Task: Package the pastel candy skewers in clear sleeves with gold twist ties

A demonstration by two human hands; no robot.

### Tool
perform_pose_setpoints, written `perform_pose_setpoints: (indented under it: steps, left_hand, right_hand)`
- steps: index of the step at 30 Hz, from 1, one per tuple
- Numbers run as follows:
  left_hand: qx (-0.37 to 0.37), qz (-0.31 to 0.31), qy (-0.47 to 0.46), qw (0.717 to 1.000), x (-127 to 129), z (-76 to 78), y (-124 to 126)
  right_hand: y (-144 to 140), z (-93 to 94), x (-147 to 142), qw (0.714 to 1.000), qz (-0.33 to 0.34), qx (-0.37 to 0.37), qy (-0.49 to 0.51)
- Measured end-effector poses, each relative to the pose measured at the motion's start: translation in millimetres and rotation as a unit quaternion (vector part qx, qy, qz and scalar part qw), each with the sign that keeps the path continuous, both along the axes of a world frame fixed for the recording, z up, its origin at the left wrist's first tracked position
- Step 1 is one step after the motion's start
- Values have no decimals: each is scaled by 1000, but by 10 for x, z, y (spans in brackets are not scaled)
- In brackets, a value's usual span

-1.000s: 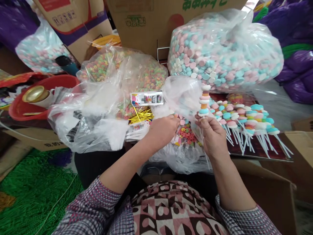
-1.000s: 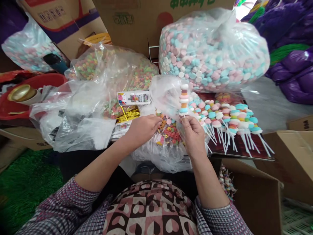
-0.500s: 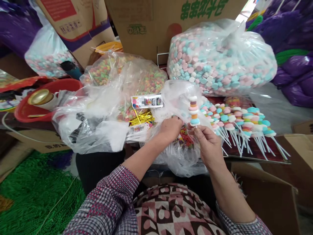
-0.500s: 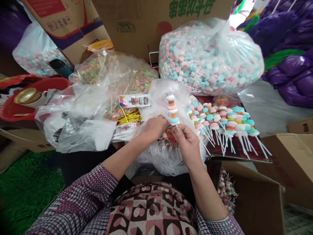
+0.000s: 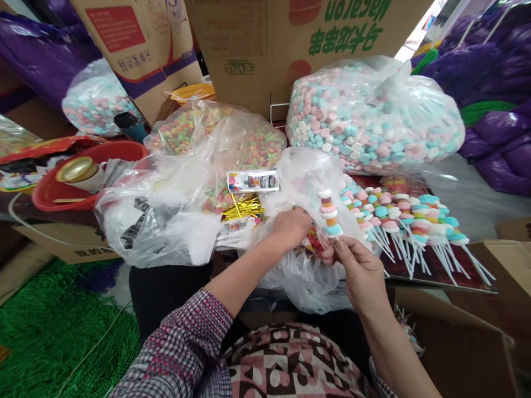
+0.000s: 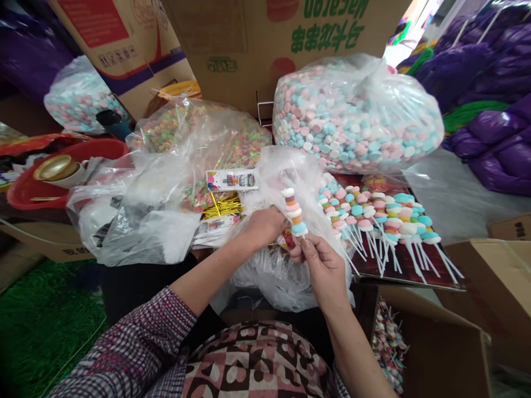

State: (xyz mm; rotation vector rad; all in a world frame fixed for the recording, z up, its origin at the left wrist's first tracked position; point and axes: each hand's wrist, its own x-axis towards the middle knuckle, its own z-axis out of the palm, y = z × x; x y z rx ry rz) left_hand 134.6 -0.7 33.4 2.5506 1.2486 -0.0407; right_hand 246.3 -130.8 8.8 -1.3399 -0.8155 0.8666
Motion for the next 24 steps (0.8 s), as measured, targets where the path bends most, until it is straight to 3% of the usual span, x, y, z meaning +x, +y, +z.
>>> perform_pose_setpoints:
  steps: [2, 4, 6, 8, 10, 12, 14, 15, 16, 18, 22, 24]
  left_hand:
    - [3, 7, -31, 1000, -67, 12, 0]
    - [-9, 28, -122, 992, -186, 27, -20]
    - [-81, 78, -267, 957, -337, 45, -65]
    - [-220, 149, -410, 873, -491, 68, -134]
    - [-348, 214, -519, 751, -620, 96, -217]
    - [-416, 256, -589, 644, -705, 118, -294]
    - [-440, 283, -622, 583, -745, 119, -351]
    - [-444, 292, -624, 573, -749, 109, -369]
    - [-444, 297, -621, 573, -747, 91, -381]
    - [-419, 293, -611, 604, -727, 42, -395]
    - [-264, 260, -564, 738, -693, -22, -428]
    - [-202, 263, -520, 788, -700, -2, -460]
  right_hand:
    - [-54, -5, 42, 1000, 0, 1, -8]
    - [-133, -18, 85, 1000, 6, 0, -13]
    - [-227, -28, 117, 1000, 19, -7, -21]
    - [-315, -24, 131, 998, 37, -21, -37]
    - [-380, -1, 127, 996, 58, -39, -61]
    - [-416, 28, 114, 992, 73, -52, -90]
    - [-429, 49, 100, 989, 79, -59, -114]
    - [-430, 52, 96, 987, 82, -59, -125]
    - [-429, 50, 94, 985, 88, -57, -137]
    - [-429, 35, 97, 980, 101, -50, -164]
    - [-437, 1, 111, 970, 113, -53, -208]
    - [-439, -4, 110, 968, 102, -60, -223]
